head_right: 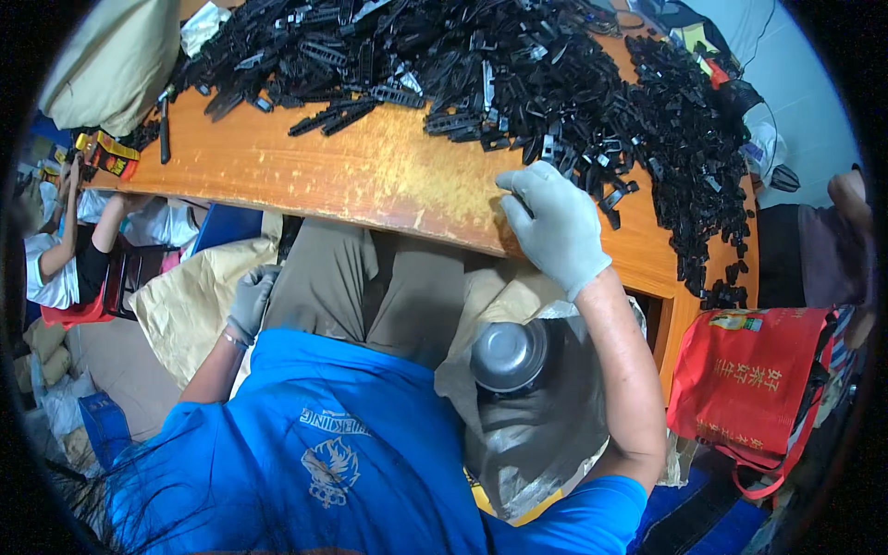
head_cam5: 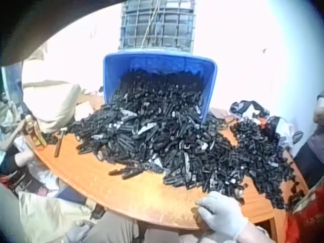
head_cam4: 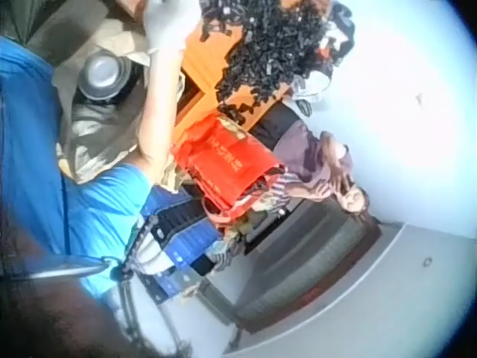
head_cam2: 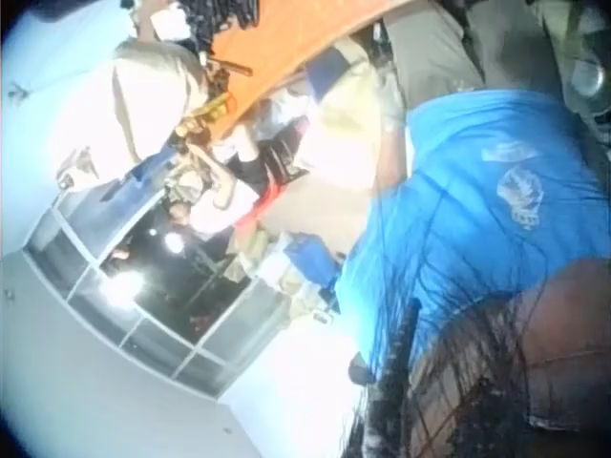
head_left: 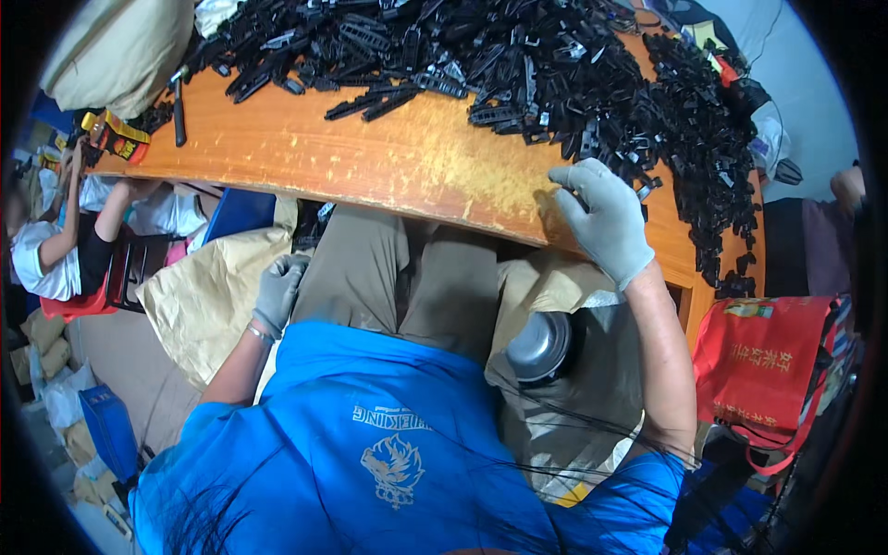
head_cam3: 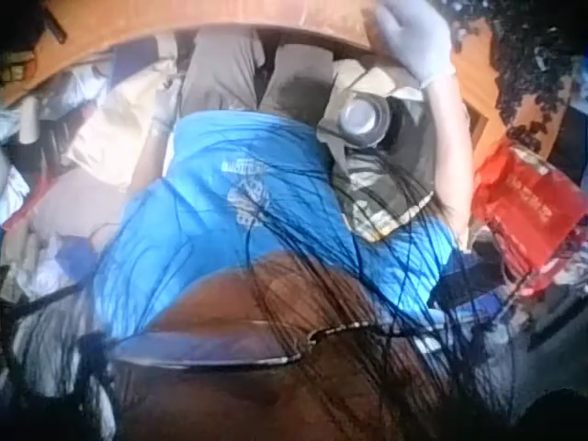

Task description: The person assembles black plastic components by hand and drops the assembled pieces into a bag.

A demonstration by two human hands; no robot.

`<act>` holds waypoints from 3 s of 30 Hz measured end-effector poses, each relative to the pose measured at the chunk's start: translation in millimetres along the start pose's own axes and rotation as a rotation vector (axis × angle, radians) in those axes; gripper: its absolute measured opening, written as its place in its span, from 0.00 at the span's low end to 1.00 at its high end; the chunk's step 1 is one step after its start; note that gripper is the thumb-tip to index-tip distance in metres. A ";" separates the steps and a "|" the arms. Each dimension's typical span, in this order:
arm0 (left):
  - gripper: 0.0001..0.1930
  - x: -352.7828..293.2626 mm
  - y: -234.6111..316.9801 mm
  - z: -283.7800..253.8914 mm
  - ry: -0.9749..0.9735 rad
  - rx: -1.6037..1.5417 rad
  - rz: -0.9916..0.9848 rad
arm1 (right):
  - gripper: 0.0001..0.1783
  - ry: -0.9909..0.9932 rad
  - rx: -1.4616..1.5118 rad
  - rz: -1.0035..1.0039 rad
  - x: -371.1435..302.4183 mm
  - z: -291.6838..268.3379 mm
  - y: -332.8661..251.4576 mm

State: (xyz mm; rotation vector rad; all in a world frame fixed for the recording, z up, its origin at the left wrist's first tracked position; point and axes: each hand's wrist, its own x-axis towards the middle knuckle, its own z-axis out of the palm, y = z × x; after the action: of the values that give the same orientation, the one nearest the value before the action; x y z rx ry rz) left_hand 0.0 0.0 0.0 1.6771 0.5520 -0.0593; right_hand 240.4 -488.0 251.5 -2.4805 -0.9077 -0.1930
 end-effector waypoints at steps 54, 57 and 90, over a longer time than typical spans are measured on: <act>0.10 82.4 268.4 185.5 -0.195 0.826 0.986 | 0.15 0.015 -0.044 0.147 34.0 75.5 -29.3; 0.10 78.6 264.0 183.9 -0.172 0.715 1.079 | 0.11 0.081 0.026 0.048 38.7 86.6 -34.8; 0.22 68.6 314.1 169.5 -0.164 0.839 1.137 | 0.18 0.258 -0.415 0.304 35.0 51.4 56.6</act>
State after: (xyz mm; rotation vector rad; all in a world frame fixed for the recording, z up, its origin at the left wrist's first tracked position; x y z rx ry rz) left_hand 227.7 -162.4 232.2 2.5430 -0.7087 0.4483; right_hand 301.6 -480.2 194.5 -2.8408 -0.4050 -0.6344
